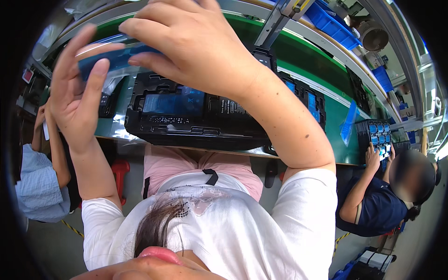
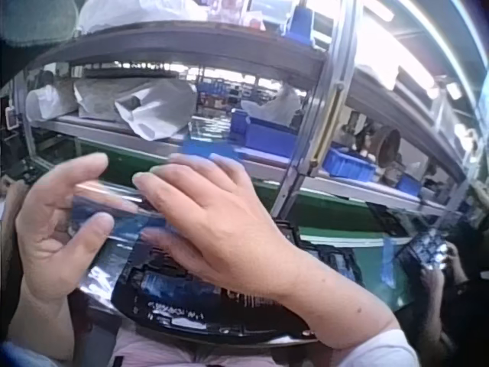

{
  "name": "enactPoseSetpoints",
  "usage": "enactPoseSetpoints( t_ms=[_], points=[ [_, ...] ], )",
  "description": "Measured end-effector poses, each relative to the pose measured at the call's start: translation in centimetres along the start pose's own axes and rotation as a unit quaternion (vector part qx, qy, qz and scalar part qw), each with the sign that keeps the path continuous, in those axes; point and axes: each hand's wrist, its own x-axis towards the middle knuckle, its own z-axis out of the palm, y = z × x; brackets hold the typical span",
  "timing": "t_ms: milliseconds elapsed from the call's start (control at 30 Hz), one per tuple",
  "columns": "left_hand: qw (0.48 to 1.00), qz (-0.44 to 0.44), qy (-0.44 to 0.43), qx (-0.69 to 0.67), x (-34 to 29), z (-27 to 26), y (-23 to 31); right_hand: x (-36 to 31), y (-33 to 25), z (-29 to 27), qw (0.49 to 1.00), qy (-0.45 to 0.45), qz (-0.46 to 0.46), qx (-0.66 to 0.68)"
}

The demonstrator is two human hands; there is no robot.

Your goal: Placing mobile phone batteries into packaging trays and applying protective blue film.

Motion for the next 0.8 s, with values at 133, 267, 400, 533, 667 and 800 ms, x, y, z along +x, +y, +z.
enactPoseSetpoints(
  t_ms=[133, 267, 400, 533, 667, 800],
  points=[
    [0.987, -0.132, -0.076, -0.054, 1.1, -2.4, 0.8, 0.7, 0.2, -1.9, 0.976, -0.091, 0.038, 0.192],
    [0.989, -0.141, -0.053, 0.003, 0.3, -3.0, 0.3, 0.0, 0.2, -0.4, 0.981, 0.106, 0.019, 0.16],
    [0.986, -0.002, -0.139, 0.098, 1.9, -3.1, -0.1, -1.3, -0.1, 0.0, 0.978, 0.127, 0.056, 0.154],
    [0.982, 0.084, -0.151, 0.08, 2.4, -2.2, -0.3, -0.9, 0.8, -1.8, 0.968, 0.056, 0.091, 0.227],
    [0.991, -0.007, -0.004, 0.134, 2.5, -0.8, 0.6, -1.6, 2.6, -1.7, 0.943, 0.086, 0.163, 0.277],
    [0.973, 0.095, -0.124, 0.171, 5.4, -2.0, 0.4, -3.6, 3.7, -4.4, 0.943, 0.126, 0.189, 0.243]
  ],
)
